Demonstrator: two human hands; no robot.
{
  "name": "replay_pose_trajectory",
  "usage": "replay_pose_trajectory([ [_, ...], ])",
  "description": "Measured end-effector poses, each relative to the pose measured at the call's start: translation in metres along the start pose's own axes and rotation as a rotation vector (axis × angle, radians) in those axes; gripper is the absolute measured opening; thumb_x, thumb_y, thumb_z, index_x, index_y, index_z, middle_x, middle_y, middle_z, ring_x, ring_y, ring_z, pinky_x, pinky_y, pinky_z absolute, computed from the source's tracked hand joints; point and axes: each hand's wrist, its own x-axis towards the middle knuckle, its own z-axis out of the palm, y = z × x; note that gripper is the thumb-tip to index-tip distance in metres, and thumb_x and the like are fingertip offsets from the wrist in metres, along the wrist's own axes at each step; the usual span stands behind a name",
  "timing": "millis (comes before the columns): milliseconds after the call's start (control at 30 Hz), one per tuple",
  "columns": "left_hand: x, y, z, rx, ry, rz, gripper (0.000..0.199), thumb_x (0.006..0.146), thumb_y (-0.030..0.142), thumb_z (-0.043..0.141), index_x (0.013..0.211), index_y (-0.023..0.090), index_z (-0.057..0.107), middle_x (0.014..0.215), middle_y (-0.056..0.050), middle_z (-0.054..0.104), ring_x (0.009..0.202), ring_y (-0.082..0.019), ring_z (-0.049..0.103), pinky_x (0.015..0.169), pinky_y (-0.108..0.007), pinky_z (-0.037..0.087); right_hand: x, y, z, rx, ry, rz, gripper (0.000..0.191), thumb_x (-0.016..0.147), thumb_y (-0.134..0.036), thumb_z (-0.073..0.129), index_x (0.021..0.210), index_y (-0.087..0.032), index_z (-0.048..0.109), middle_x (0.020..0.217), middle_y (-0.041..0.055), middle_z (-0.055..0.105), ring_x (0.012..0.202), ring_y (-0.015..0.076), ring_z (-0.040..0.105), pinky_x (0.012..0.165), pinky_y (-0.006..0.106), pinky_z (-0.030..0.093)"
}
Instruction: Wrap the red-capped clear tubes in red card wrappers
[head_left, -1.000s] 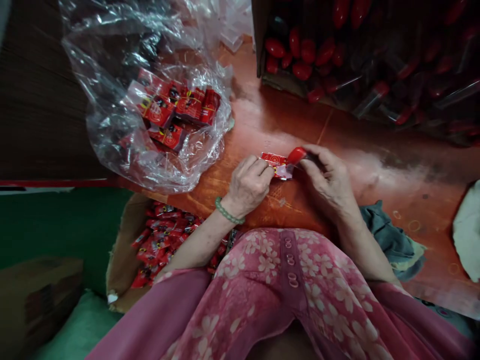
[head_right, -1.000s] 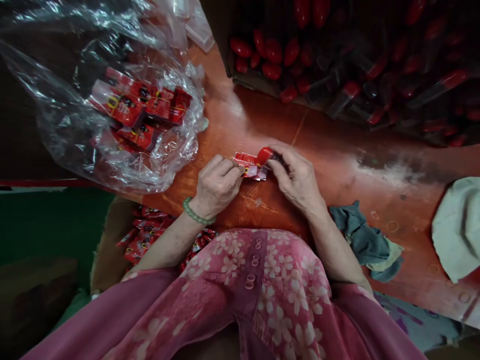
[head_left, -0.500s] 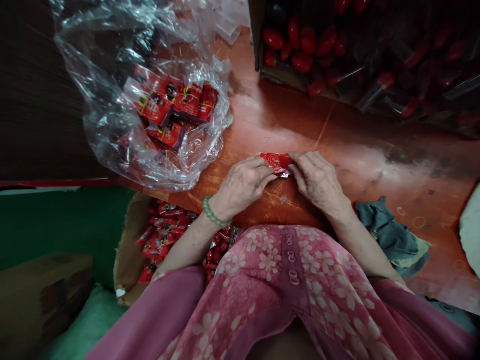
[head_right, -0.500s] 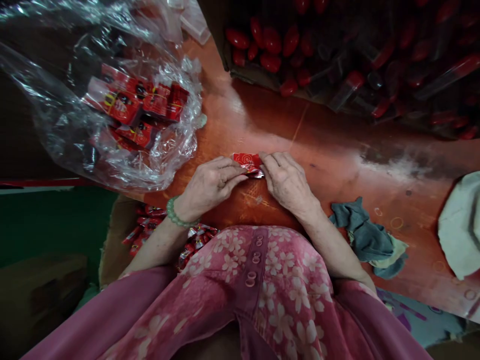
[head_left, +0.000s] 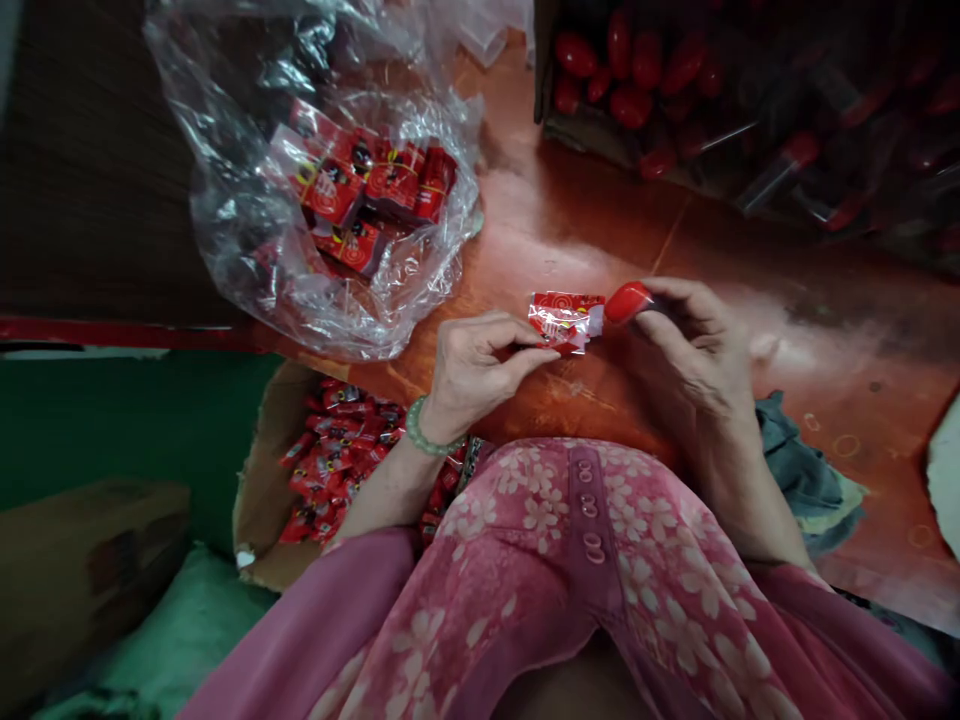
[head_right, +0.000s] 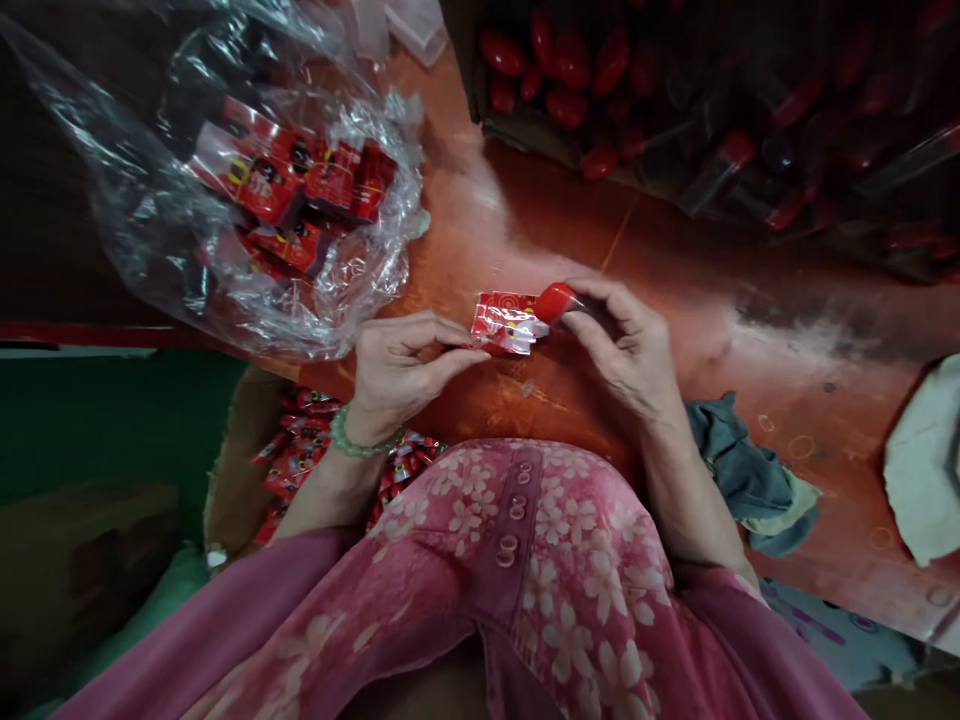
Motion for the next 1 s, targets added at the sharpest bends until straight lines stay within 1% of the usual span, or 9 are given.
replay_pose_trajectory([
  [100,-0.004,0.004,0.003,-0.017,0.005,0.038,0.02,0.081,0.034,0.083,0.076,0.017,0.076,0.073,-0.003,0.077,0.066,-0.012,0.069,0.066,-0.024,0.054,-0.008,-0.015,-0.01,0.075,-0.013,-0.005,0.028,0.093,-0.039,0.069,0.118,-0.029,0.071,0.11,0.0043,0.078,0.095,0.0228,0.075,0.085,0.04,0.063],
  [267,-0.008,0.011,0.005,0.007,0.001,0.117,0.017,0.084,0.033,0.079,0.08,0.018,0.076,0.076,-0.002,0.077,0.07,-0.012,0.07,0.069,-0.025,0.056,-0.012,-0.037,-0.015,-0.015,-0.083,-0.114,0.023,0.092,-0.04,0.07,0.112,-0.03,0.075,0.102,0.0052,0.08,0.09,0.0243,0.076,0.08,0.04,0.063],
  [400,-0.011,0.01,0.005,0.01,-0.029,0.162,0.014,0.087,0.031,0.077,0.082,0.017,0.075,0.078,-0.003,0.078,0.071,-0.012,0.07,0.07,-0.024,0.056,-0.008,-0.04,-0.017,-0.075,-0.227,-0.23,0.02,0.094,-0.036,0.068,0.111,-0.03,0.076,0.097,0.0042,0.081,0.084,0.0228,0.075,0.08,0.04,0.06],
  [533,-0.013,0.006,0.006,0.015,-0.077,0.122,0.016,0.088,0.031,0.076,0.08,0.017,0.074,0.077,-0.002,0.077,0.069,-0.011,0.069,0.068,-0.024,0.054,-0.005,-0.04,-0.021,-0.208,-0.375,-0.295,0.021,0.096,-0.033,0.065,0.114,-0.031,0.076,0.097,0.0034,0.081,0.084,0.0217,0.074,0.081,0.039,0.058],
  [633,-0.015,0.005,0.007,0.018,-0.106,0.11,0.017,0.088,0.032,0.076,0.079,0.017,0.074,0.075,-0.002,0.076,0.068,-0.011,0.068,0.067,-0.024,0.053,-0.004,-0.041,-0.025,-0.254,-0.446,-0.314,0.022,0.097,-0.031,0.065,0.117,-0.03,0.075,0.1,0.0039,0.081,0.085,0.0215,0.073,0.08,0.037,0.057],
  [700,-0.016,0.004,0.008,0.005,-0.097,0.109,0.016,0.087,0.03,0.077,0.079,0.016,0.074,0.075,-0.002,0.076,0.068,-0.011,0.068,0.067,-0.023,0.053,-0.005,-0.043,-0.029,-0.264,-0.429,-0.293,0.023,0.096,-0.029,0.065,0.118,-0.03,0.074,0.1,0.0041,0.081,0.084,0.0223,0.073,0.08,0.038,0.056],
  [800,-0.016,0.002,0.009,-0.039,-0.093,0.061,0.015,0.084,0.03,0.079,0.081,0.016,0.075,0.079,-0.003,0.078,0.07,-0.012,0.07,0.069,-0.024,0.054,-0.006,-0.048,-0.034,-0.222,-0.301,-0.222,0.026,0.095,-0.029,0.067,0.119,-0.032,0.074,0.101,0.0046,0.08,0.085,0.024,0.073,0.078,0.04,0.057],
  [867,-0.016,0.0,0.01,-0.069,-0.113,0.016,0.015,0.084,0.032,0.08,0.081,0.017,0.076,0.081,-0.003,0.078,0.071,-0.012,0.07,0.07,-0.024,0.055,-0.006,-0.05,-0.035,-0.181,-0.253,-0.182,0.025,0.094,-0.03,0.068,0.118,-0.033,0.075,0.102,0.0046,0.08,0.086,0.0246,0.073,0.077,0.04,0.057],
  [1000,-0.016,-0.001,0.011,-0.12,-0.143,-0.024,0.019,0.084,0.036,0.079,0.08,0.017,0.076,0.08,-0.004,0.078,0.07,-0.012,0.07,0.07,-0.024,0.054,-0.005,-0.05,-0.031,-0.182,-0.347,-0.206,0.021,0.095,-0.037,0.066,0.113,-0.031,0.077,0.095,0.0027,0.081,0.082,0.0232,0.073,0.077,0.039,0.057],
])
